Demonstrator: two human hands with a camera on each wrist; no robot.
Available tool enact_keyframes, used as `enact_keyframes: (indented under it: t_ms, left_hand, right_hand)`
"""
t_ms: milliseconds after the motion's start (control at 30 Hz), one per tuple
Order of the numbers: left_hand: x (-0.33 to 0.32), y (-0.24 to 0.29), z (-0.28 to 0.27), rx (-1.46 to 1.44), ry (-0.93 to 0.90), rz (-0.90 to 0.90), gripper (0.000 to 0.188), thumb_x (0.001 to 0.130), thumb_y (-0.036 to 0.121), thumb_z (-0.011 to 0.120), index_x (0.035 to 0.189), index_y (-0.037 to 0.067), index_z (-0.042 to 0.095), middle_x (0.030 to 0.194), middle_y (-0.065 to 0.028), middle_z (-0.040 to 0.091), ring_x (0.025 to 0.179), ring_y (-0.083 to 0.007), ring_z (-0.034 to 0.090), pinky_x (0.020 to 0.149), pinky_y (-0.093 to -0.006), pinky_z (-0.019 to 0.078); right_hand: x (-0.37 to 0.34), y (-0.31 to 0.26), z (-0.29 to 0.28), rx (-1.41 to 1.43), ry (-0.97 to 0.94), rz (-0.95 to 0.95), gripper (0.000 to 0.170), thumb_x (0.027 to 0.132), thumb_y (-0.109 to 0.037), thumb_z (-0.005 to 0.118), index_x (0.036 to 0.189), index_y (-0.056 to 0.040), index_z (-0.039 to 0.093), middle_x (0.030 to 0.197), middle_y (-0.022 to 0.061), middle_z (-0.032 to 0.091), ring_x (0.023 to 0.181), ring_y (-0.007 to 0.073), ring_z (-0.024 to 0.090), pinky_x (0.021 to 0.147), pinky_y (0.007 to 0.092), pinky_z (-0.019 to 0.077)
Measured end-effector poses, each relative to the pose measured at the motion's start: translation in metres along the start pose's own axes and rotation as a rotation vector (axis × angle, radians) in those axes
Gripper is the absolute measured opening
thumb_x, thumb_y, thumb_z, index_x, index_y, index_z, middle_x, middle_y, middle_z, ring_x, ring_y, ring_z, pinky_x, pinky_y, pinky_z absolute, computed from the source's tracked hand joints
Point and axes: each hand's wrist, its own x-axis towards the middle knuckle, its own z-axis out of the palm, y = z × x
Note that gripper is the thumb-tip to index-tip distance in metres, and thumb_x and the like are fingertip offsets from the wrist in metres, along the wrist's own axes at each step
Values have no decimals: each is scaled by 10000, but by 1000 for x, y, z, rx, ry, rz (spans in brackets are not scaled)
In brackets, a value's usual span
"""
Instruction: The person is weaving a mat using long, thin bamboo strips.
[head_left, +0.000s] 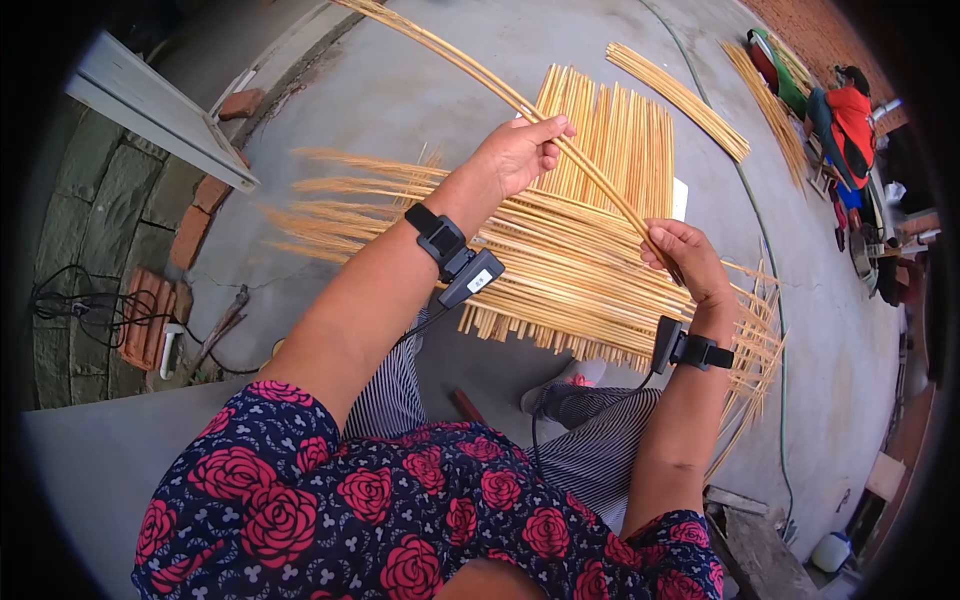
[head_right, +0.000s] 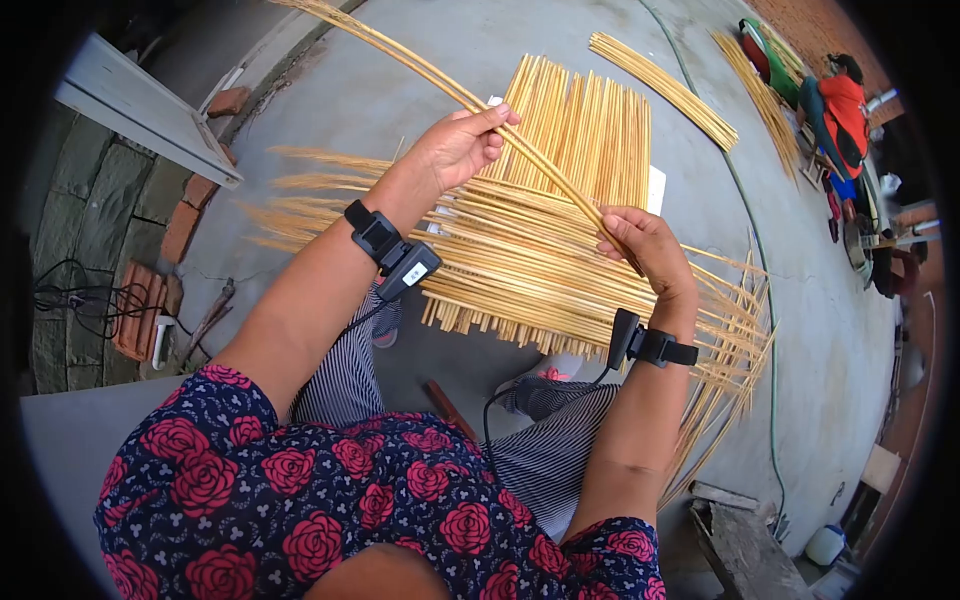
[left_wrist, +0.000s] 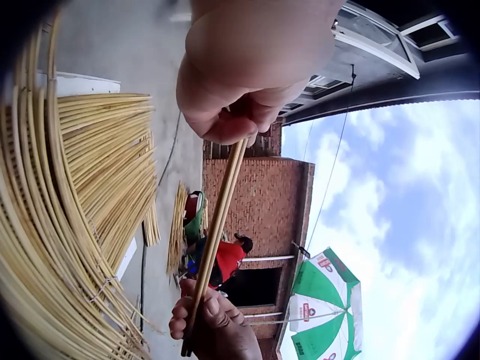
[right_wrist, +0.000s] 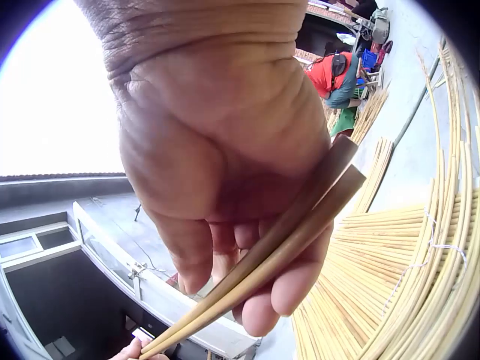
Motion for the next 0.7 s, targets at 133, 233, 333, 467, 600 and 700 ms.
enact_keyframes:
  t_ms: [133,233,333,467,600,700]
  left_hand:
    - [7,-1,-12,-164,61,36,165,879,156,592,913,-6,597,768,-13,543,624,-57,486,548,-154,463]
    - [4,3,-13,-279,147,60,154,876,135,592,911,-15,580,799,-42,558,627,-67,485,549,-158,465]
    - [4,3,-11,-361,224,64,127,867,104,599,912,-8,561,840,-66,564,636,-77,481,540,-173,457]
    - [8,-3,-10,-396,249,69,119,861,96,605,916,4,552,898,-79,561,649,-85,478,532,-188,453]
    - [8,-7,-10,-384,248,51,121,863,98,603,911,0,552,893,-79,564,635,-84,481,527,-187,450]
    - [9,-8,-11,-363,231,26,117,865,98,600,907,0,552,852,-72,569,627,-83,485,525,-190,452]
  right_hand:
    - [6,13,-43,180,478,-166,280,900,-250,557,1028,-4,600,819,38,612,729,109,602,682,211,510]
    - [5,30,-71,266,579,-77,247,901,-199,553,1040,2,589,841,48,611,746,125,613,682,222,531]
    - [-1,33,-63,329,275,-68,233,894,-164,563,1044,13,579,886,72,618,771,135,622,688,234,547]
    - [2,17,-25,534,234,-180,249,880,-155,586,1046,29,564,928,111,625,841,175,633,767,272,543]
    - [9,17,-20,691,268,-285,241,878,-159,589,1017,36,567,913,117,625,841,187,636,771,289,550]
    - [15,19,-24,746,278,-340,229,877,-147,588,1004,42,564,894,115,623,805,174,641,728,262,564]
